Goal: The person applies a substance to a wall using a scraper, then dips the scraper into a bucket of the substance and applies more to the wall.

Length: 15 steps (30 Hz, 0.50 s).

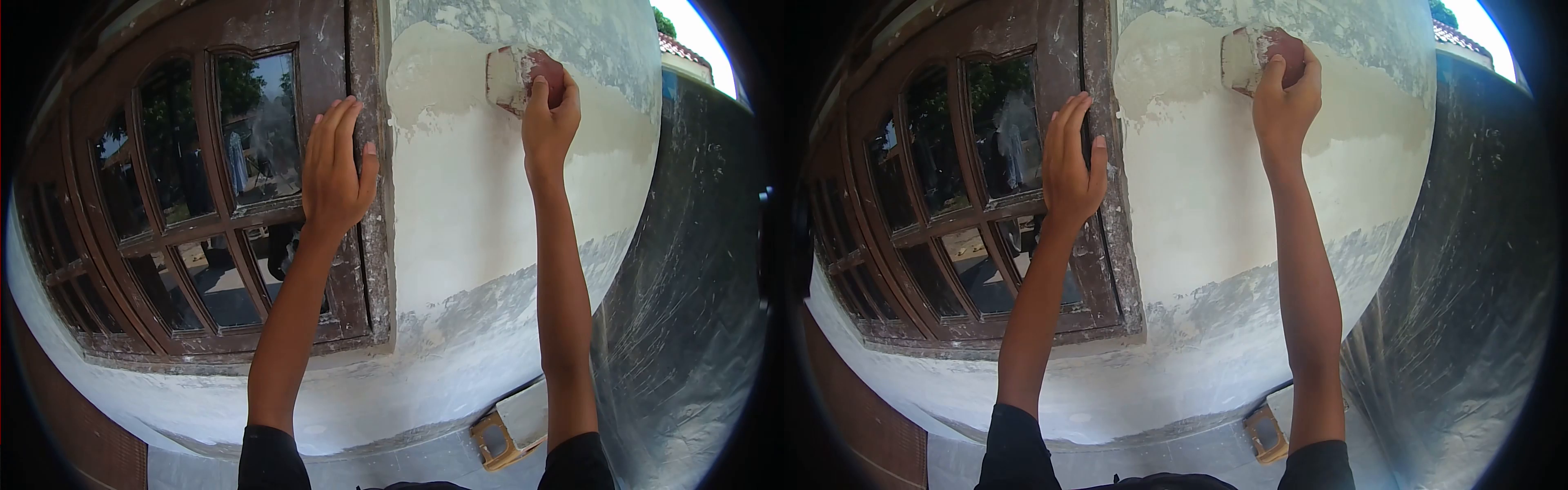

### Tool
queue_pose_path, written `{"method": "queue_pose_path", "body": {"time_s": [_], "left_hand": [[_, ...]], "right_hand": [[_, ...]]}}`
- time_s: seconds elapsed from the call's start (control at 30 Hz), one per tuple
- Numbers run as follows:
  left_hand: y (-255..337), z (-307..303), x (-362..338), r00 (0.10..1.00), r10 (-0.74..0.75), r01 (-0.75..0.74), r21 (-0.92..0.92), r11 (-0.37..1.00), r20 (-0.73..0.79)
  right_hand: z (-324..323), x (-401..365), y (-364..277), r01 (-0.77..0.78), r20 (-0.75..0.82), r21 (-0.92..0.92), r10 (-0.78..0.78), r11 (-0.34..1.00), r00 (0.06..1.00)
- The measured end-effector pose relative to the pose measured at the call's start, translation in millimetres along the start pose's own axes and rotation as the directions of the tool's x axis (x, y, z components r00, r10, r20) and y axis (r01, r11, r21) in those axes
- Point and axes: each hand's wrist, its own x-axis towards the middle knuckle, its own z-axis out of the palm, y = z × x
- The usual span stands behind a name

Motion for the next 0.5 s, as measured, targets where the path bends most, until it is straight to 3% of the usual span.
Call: {"method": "queue_pose_path", "body": {"time_s": [0.03,0.1,0.17,0.27,0.33,0.5], "left_hand": [[0,0,0,1.0,0.005,-0.005,0.009,1.0,-0.001],[0,1,0,1.0,0.006,-0.006,0.017,1.0,-0.001],[1,1,0,1.0,0.007,-0.007,0.026,1.0,0.002],[2,0,0,1.0,-0.003,0.002,0.023,1.0,0.011],[0,0,0,1.0,-0.005,0.005,0.011,1.0,0.002],[0,-1,0,1.0,-0.007,0.007,0.012,1.0,0.011]], "right_hand": [[0,-3,0,0.001,0.0,0.0,-0.001,1.0,1.0],[3,-11,1,-0.01,0.111,0.199,-0.012,0.98,0.994],[12,-22,0,0.009,0.22,0.213,-0.057,0.977,0.974],[29,-28,-7,-0.011,0.281,0.158,-0.034,0.987,0.959],[39,-26,-9,0.08,0.324,0.145,-0.123,0.986,0.938],[48,-26,-15,0.121,0.373,0.048,-0.13,0.991,0.919]]}}
